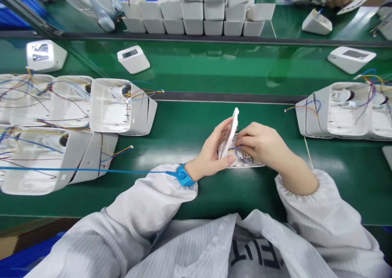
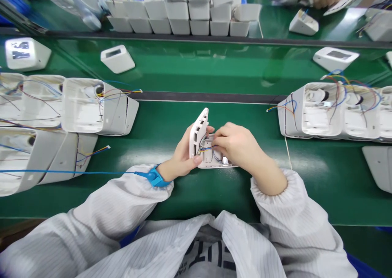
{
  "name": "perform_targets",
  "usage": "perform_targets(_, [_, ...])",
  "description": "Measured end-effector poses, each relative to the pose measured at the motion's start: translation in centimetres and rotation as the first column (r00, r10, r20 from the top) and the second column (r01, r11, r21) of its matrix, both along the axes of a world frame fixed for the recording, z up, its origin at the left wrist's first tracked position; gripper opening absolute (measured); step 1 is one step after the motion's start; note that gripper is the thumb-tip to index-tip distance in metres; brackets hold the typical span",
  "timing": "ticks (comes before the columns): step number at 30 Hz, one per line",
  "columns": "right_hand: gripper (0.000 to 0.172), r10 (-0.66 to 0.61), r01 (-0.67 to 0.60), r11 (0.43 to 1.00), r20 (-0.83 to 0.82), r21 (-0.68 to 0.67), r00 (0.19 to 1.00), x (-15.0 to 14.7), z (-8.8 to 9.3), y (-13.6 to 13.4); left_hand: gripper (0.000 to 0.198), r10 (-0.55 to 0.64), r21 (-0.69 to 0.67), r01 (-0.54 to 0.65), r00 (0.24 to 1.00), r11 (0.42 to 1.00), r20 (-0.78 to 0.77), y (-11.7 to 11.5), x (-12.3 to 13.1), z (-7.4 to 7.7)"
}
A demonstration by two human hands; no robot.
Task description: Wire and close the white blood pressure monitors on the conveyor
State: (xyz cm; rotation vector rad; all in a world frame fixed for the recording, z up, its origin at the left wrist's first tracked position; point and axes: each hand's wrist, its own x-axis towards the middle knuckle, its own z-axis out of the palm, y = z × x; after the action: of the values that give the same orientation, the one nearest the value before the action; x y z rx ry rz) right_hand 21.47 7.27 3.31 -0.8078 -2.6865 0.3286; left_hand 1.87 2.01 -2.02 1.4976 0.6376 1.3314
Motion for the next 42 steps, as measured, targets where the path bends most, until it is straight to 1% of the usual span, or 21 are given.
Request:
perform_targets(5, [0.017,-0.059,0.056,0.997,0.069,0.053,0.996,-0.3,-0.1,0.0,0.081,-0.005,0.038,0.005,1.000,0.999,-0.021,-0.1,0.2,0.5])
perform_targets(11, [0.020,-0.130,0.121,0.986,0.079,0.111,0.988,-0.5,-0.5,-0.6,0.089,0.084,0.049,-0.078,0.990,0.996,-0.114,-0.2,0.2,-0.2])
perform_targets(15, [0.018,-0.153,0.143,0.986,0.133,0.082,0.979,-0.6,-0.4,-0.5,0.094,0.107,0.056,-0.098,0.977,0.994,-0.184,-0.1,0.0,-0.5])
perform_targets(17, [0.018,-0.161,0.152,0.986,0.156,0.067,0.975,-0.7,-0.4,-0.5,0.094,0.128,0.098,-0.109,0.966,0.989,-0.224,0.1,-0.2,-0.3])
perform_targets(20, [0.017,-0.215,0.210,0.977,0.169,0.047,0.962,-1.0,-0.5,-0.5,0.095,0.178,0.232,-0.100,0.923,0.968,-0.342,0.5,-0.6,0.4])
perform_targets(22, [0.016,-0.251,0.255,0.967,0.169,-0.007,0.953,-1.0,-0.6,-0.4,0.093,0.184,0.306,-0.037,0.864,0.951,-0.469,0.7,-0.7,1.1])
perform_targets(24, [0.015,-0.252,0.270,0.957,0.151,-0.108,0.956,-0.5,-0.4,-0.1,0.089,0.163,0.325,0.054,0.782,0.944,-0.601,0.6,-0.8,1.9])
perform_targets(26, [0.024,-0.210,0.224,0.923,0.078,-0.314,0.975,0.7,0.0,0.7,0.085,0.139,0.311,0.123,0.703,0.942,-0.697,0.6,-0.8,2.5])
perform_targets(27, [0.030,-0.170,0.164,0.880,0.027,-0.446,0.985,1.5,0.2,1.2,0.084,0.134,0.307,0.146,0.670,0.941,-0.730,0.6,-0.8,2.7])
perform_targets(28, [0.032,-0.141,0.095,0.812,-0.036,-0.576,0.989,2.3,0.5,1.7,0.084,0.135,0.306,0.161,0.642,0.938,-0.755,0.6,-0.8,2.9])
perform_targets(29, [0.032,-0.141,0.034,0.732,-0.102,-0.681,0.985,3.1,0.6,2.2,0.085,0.140,0.307,0.175,0.615,0.936,-0.776,0.6,-0.8,3.0])
perform_targets(30, [0.028,-0.178,-0.001,0.662,-0.159,-0.749,0.971,3.6,0.7,2.6,0.086,0.145,0.309,0.190,0.586,0.932,-0.797,0.7,-0.8,3.0])
perform_targets(31, [0.024,-0.255,-0.008,0.609,-0.205,-0.793,0.945,3.9,0.7,2.8,0.087,0.154,0.312,0.201,0.556,0.929,-0.817,0.7,-0.9,3.0])
perform_targets(33, [0.017,-0.472,0.025,0.532,-0.271,-0.846,0.839,3.6,0.3,2.9,0.089,0.173,0.310,0.208,0.495,0.928,-0.851,0.8,-1.0,2.9])
perform_targets(34, [0.017,-0.556,0.034,0.493,-0.285,-0.869,0.781,3.0,0.1,2.6,0.089,0.179,0.305,0.208,0.469,0.929,-0.865,0.9,-1.0,2.9])
perform_targets(35, [0.019,-0.604,0.029,0.461,-0.290,-0.887,0.742,2.2,-0.2,2.3,0.090,0.184,0.301,0.203,0.449,0.932,-0.874,0.9,-1.1,2.8])
perform_targets(36, [0.023,-0.625,0.016,0.440,-0.294,-0.898,0.723,1.4,-0.5,1.9,0.090,0.190,0.297,0.195,0.433,0.935,-0.881,0.9,-1.1,2.7])
perform_targets(37, [0.027,-0.627,0.003,0.434,-0.299,-0.901,0.719,0.6,-0.7,1.5,0.092,0.195,0.294,0.184,0.421,0.938,-0.886,0.9,-1.2,2.7])
perform_targets(38, [0.032,-0.623,-0.002,0.441,-0.308,-0.897,0.720,-0.1,-0.8,1.1,0.094,0.197,0.290,0.175,0.415,0.941,-0.888,0.9,-1.2,2.6])
perform_targets(40, [0.036,-0.615,0.016,0.491,-0.334,-0.871,0.714,-1.0,-0.9,0.5,0.099,0.184,0.278,0.171,0.425,0.945,-0.886,0.9,-1.1,2.3])
perform_targets(42, [0.035,-0.615,0.051,0.551,-0.364,-0.833,0.699,-1.4,-0.8,0.2,0.109,0.167,0.272,0.171,0.464,0.947,-0.870,0.8,-0.8,2.0])
